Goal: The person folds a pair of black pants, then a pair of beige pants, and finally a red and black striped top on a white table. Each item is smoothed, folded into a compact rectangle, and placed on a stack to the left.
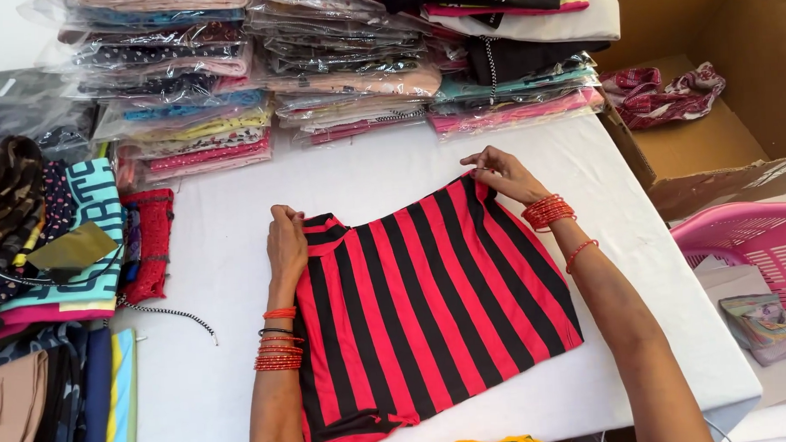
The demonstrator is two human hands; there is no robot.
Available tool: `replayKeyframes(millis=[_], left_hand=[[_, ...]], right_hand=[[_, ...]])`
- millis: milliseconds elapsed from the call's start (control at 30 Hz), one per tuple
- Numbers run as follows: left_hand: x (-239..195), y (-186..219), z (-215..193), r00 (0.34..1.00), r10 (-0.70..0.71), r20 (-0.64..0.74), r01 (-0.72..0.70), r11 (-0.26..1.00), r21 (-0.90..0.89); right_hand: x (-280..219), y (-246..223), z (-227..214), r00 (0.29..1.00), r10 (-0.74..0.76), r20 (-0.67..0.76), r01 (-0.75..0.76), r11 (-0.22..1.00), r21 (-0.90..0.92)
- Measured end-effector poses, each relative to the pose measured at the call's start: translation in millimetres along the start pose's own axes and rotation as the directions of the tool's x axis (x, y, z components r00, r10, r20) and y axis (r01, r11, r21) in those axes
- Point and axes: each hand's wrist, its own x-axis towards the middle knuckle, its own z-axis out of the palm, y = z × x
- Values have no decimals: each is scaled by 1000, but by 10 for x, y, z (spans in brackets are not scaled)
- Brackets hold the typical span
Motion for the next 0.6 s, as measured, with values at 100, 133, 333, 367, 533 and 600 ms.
replayKeyframes(millis=[100,133,333,367,533,600], left_hand=[[-123,285,-65,967,252,-34,-238,943,232],[-143,342,-60,966,258,22,-250,909,333],[-63,166,100,946,320,51,-304,821,483],[-67,226,71,973,228,34,-216,851,479],[74,362,-62,852,499,-162,-317,736,599],[192,466,-120,834,518,-190,-285,700,655]], right_hand=[[-74,-90,31,992,84,-89,-61,971,229],[-86,-100,45,982,135,-129,-100,965,244],[-64,-107,176,944,110,-311,-85,992,94],[-50,-136,197,933,56,-355,-53,998,18],[29,-318,253,894,-26,-448,-64,981,-185],[100,-331,276,880,-44,-472,-90,962,-257]])
